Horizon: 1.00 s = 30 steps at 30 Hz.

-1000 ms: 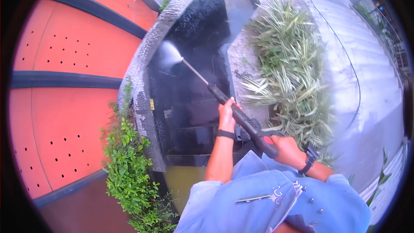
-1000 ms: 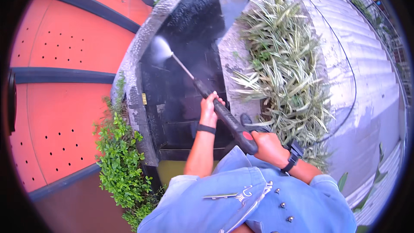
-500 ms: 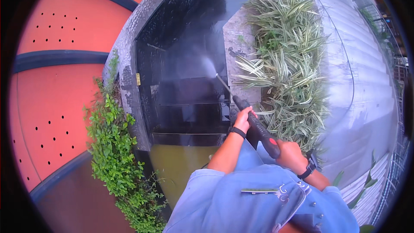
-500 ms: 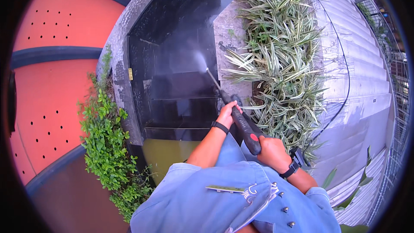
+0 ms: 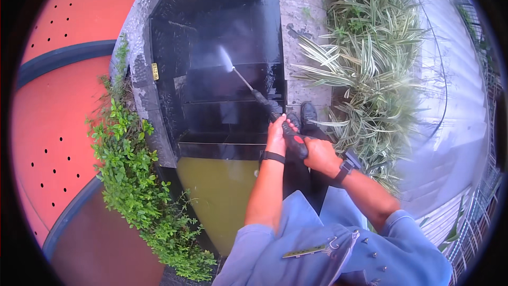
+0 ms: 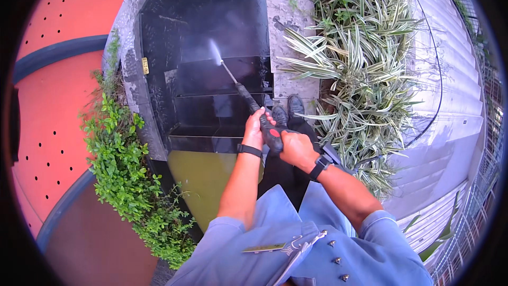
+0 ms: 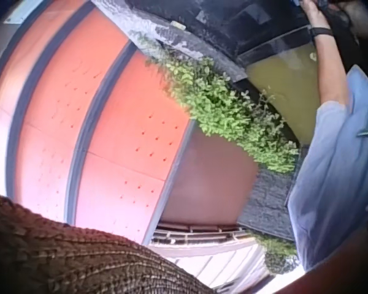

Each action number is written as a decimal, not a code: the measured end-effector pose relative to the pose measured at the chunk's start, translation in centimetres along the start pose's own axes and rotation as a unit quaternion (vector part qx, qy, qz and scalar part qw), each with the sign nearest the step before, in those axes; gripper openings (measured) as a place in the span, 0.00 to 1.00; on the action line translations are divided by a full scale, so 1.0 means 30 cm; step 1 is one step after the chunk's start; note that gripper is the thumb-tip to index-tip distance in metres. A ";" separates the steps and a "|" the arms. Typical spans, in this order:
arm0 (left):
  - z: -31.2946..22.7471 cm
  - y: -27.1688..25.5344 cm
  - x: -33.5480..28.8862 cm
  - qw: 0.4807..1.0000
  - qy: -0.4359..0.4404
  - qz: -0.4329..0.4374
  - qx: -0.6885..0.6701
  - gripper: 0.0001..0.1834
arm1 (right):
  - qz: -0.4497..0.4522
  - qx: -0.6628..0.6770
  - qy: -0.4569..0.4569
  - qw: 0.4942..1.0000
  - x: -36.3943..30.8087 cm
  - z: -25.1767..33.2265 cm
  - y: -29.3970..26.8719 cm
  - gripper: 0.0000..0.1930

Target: Pressure washing the stone surfaces and steps of an outdoor pond water feature.

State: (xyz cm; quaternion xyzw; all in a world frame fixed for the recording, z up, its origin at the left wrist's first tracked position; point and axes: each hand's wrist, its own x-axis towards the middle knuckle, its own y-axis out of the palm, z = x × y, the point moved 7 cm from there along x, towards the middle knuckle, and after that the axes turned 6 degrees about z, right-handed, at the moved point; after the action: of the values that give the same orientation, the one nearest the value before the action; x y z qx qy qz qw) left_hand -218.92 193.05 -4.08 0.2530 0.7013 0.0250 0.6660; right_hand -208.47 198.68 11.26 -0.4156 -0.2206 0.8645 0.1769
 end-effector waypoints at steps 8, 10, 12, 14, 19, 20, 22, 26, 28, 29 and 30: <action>0.083 -0.011 0.167 0.985 -0.152 0.080 0.027 0.08 | 0.016 -0.009 0.059 0.998 0.055 -0.006 0.075 0.09; 0.098 -0.014 0.170 0.981 -0.180 0.070 0.022 0.09 | 0.004 -0.015 0.049 0.999 0.066 -0.016 0.078 0.08; 0.099 -0.017 0.165 0.980 -0.180 0.069 0.049 0.09 | 0.011 -0.020 0.050 0.999 0.065 -0.026 0.085 0.08; 0.087 -0.029 0.157 0.979 -0.174 0.067 0.077 0.09 | 0.016 -0.021 0.045 0.999 0.068 -0.022 0.100 0.08; 0.091 -0.068 0.114 0.973 -0.206 0.055 0.093 0.09 | 0.041 -0.028 0.048 0.998 0.044 0.019 0.136 0.08; 0.104 -0.078 0.099 0.972 -0.210 0.057 0.088 0.09 | 0.042 -0.027 0.046 0.998 0.029 0.026 0.137 0.08; 0.143 -0.087 0.061 0.975 -0.197 0.062 0.077 0.10 | 0.058 -0.020 0.048 0.997 -0.016 0.022 0.136 0.08; 0.206 -0.161 -0.015 0.978 -0.181 0.045 0.094 0.10 | 0.111 -0.030 0.025 0.993 -0.091 0.034 0.138 0.10; 0.208 -0.206 -0.049 0.985 -0.157 0.022 0.074 0.10 | 0.123 -0.024 0.014 0.992 -0.107 0.047 0.145 0.10; 0.198 -0.232 -0.064 0.987 -0.144 0.010 0.068 0.10 | 0.134 -0.019 0.005 0.991 -0.107 0.059 0.152 0.09; 0.189 -0.257 -0.080 0.988 -0.140 0.006 0.068 0.10 | 0.136 -0.013 -0.005 0.991 -0.103 0.072 0.156 0.10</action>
State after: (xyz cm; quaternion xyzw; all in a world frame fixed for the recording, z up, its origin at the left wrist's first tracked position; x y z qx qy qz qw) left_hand -216.06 183.68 -5.38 0.3035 0.5993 -0.0545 0.7388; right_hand -208.94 192.73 11.98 -0.4393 -0.1747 0.8797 0.0511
